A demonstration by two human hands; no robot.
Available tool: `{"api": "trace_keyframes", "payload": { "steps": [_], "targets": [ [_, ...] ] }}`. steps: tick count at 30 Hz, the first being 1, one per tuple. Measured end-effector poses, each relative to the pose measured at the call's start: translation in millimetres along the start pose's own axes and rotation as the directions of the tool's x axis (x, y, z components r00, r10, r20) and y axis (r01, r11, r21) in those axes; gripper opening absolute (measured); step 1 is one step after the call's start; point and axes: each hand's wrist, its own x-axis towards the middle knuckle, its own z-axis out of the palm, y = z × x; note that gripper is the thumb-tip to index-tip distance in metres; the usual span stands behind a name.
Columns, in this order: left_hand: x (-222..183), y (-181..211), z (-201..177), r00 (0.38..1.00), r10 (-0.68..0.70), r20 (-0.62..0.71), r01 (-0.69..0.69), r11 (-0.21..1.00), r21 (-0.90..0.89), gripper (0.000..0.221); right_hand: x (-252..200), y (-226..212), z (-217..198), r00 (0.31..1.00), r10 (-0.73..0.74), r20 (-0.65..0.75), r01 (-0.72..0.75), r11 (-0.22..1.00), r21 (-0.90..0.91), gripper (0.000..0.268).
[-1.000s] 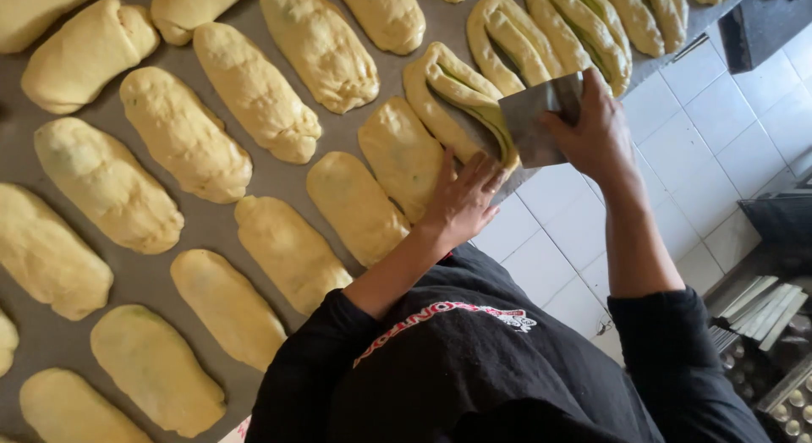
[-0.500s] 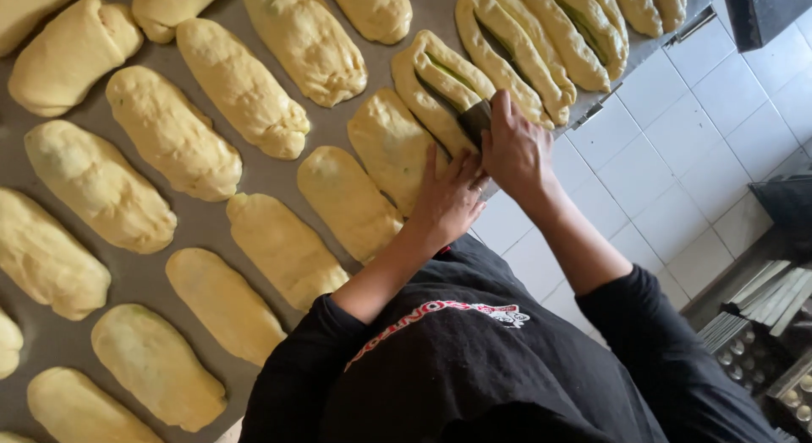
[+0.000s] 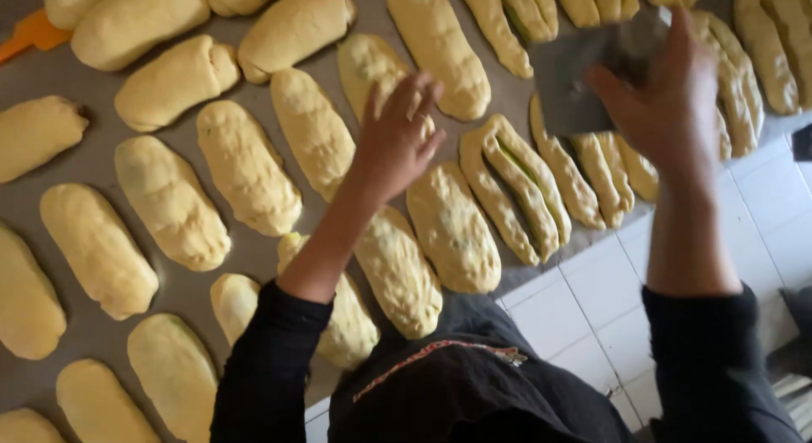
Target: Scoring and cutting pieces of bread dough on a metal table using a bench scraper
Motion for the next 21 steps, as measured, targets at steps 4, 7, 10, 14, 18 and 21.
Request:
{"api": "trace_keyframes", "payload": {
  "steps": [4,7,10,14,18,21],
  "targets": [
    [48.0,-67.3,20.3,0.979,-0.05,-0.198,0.076,0.99,0.122,0.063,110.9,6.3,106.2,0.999,-0.04,0.03,0.041,0.999,-0.034,0.03],
    [81.3,-93.8,44.3,0.988,-0.086,-0.126,0.102,0.987,0.124,0.072,160.4,-22.7,151.3,0.985,-0.026,0.168,0.027,1.0,-0.006,0.017],
    [109.2,-97.6,43.9,0.976,-0.168,0.135,0.154,0.982,0.108,0.071,184.5,-30.7,178.1,0.991,-0.052,0.126,0.064,0.993,-0.095,0.038],
    [121.8,-119.0,74.5,0.987,-0.143,0.069,0.137,0.987,0.089,0.071,197.7,-20.6,214.5,0.989,-0.125,0.079,0.142,0.951,-0.274,0.042],
    [130.0,-127.6,82.4,0.993,-0.114,0.01,0.112,0.987,0.114,0.069,196.6,-53.9,209.9,0.975,0.073,0.212,-0.005,0.953,-0.304,0.052],
    [128.4,-132.0,91.8,0.994,-0.065,-0.088,0.075,0.992,0.106,0.065,189.5,-74.8,213.6,0.94,0.193,0.281,-0.103,0.946,-0.307,0.063]
  ]
}}
